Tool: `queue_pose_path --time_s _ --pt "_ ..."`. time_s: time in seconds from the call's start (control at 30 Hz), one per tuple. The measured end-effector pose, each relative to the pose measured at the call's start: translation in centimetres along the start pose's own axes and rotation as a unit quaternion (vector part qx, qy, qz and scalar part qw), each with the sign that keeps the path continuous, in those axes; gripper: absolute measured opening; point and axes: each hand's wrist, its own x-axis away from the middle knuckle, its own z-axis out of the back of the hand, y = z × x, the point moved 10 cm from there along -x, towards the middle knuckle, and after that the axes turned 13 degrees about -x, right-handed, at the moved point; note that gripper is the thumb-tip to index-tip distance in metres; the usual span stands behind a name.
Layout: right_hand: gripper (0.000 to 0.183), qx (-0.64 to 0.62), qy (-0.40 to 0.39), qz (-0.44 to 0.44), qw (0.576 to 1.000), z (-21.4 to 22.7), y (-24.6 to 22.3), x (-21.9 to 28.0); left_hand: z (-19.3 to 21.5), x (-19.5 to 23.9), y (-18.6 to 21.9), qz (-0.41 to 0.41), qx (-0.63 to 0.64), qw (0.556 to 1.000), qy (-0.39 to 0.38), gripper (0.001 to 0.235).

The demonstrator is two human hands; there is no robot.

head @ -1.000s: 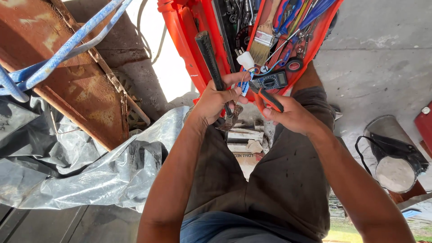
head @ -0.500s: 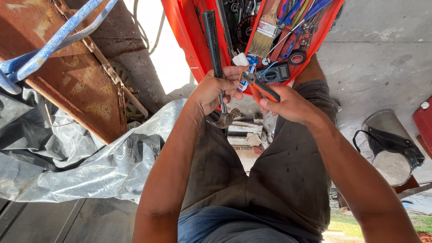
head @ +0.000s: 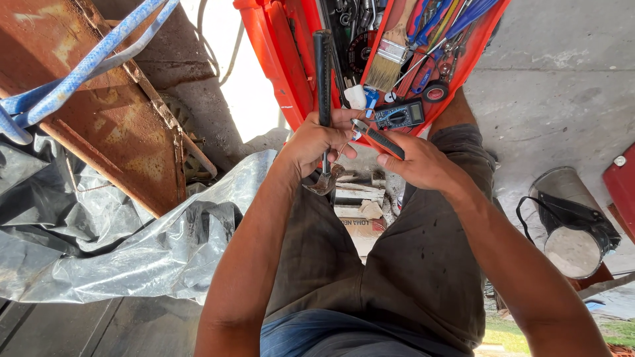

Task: Selecting tools from a toolbox and performing electrical wiring tasks.

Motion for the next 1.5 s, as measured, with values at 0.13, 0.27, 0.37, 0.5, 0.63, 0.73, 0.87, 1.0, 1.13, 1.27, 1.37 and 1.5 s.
queue_pose_path --time_s 0.13,0.27,0.37,0.5,0.63,0.73,0.87,1.0,1.13,1.27,1.37,1.5 --pt "0.059 -0.005 -0.008 -0.008 1.000 -0.3 -0.4 0.2 -0.9 1.4 1.5 0.001 -0.019 1.000 0.001 0.047" --pt "0.048 -0.101 -0.030 0.017 0.994 -1.5 0.2 -0.2 -1.5 2.0 2.3 -0.004 -0.013 1.000 -0.005 0.050" --pt "0.045 -0.116 -0.033 0.023 0.992 -2.0 1.1 -0.7 -1.9 2.5 2.7 -0.007 -0.011 1.000 -0.008 0.050" --pt "0.047 -0.089 -0.022 0.027 0.995 -1.4 2.4 -1.2 -1.6 1.8 1.9 -0.017 -0.016 1.000 -0.015 0.049" --pt "0.033 -0.075 -0.017 0.039 0.996 -0.4 -1.3 -0.4 -1.4 1.7 1.2 -0.021 -0.021 0.999 -0.022 0.050" --pt "0.051 -0.128 -0.060 -0.002 0.990 -1.8 -1.2 -0.1 -2.0 2.6 2.2 -0.023 -0.025 0.999 -0.026 0.049" --pt "0.034 -0.227 -0.070 0.035 0.971 -3.5 -2.4 1.0 -2.8 3.8 2.3 -0.017 -0.028 0.998 -0.044 0.049" --pt "0.017 -0.214 -0.048 0.076 0.973 -4.1 -0.5 0.7 -2.6 3.9 1.5 -0.018 -0.025 0.998 -0.063 0.049" --pt "0.015 -0.206 -0.034 0.086 0.974 -4.4 -0.5 1.2 -3.2 4.8 2.8 -0.017 -0.026 0.997 -0.067 0.048" --pt "0.014 -0.177 0.000 0.084 0.981 -4.2 1.3 0.8 -3.8 4.9 3.4 -0.027 -0.021 0.997 -0.075 0.050" --pt "0.015 -0.140 0.019 0.069 0.988 -3.9 1.5 1.3 -4.4 5.1 4.2 -0.036 -0.032 0.996 -0.076 0.052" --pt "0.029 -0.102 0.021 0.033 0.994 -3.4 2.4 0.6 -3.9 4.2 4.2 -0.048 -0.050 0.996 -0.053 0.049"
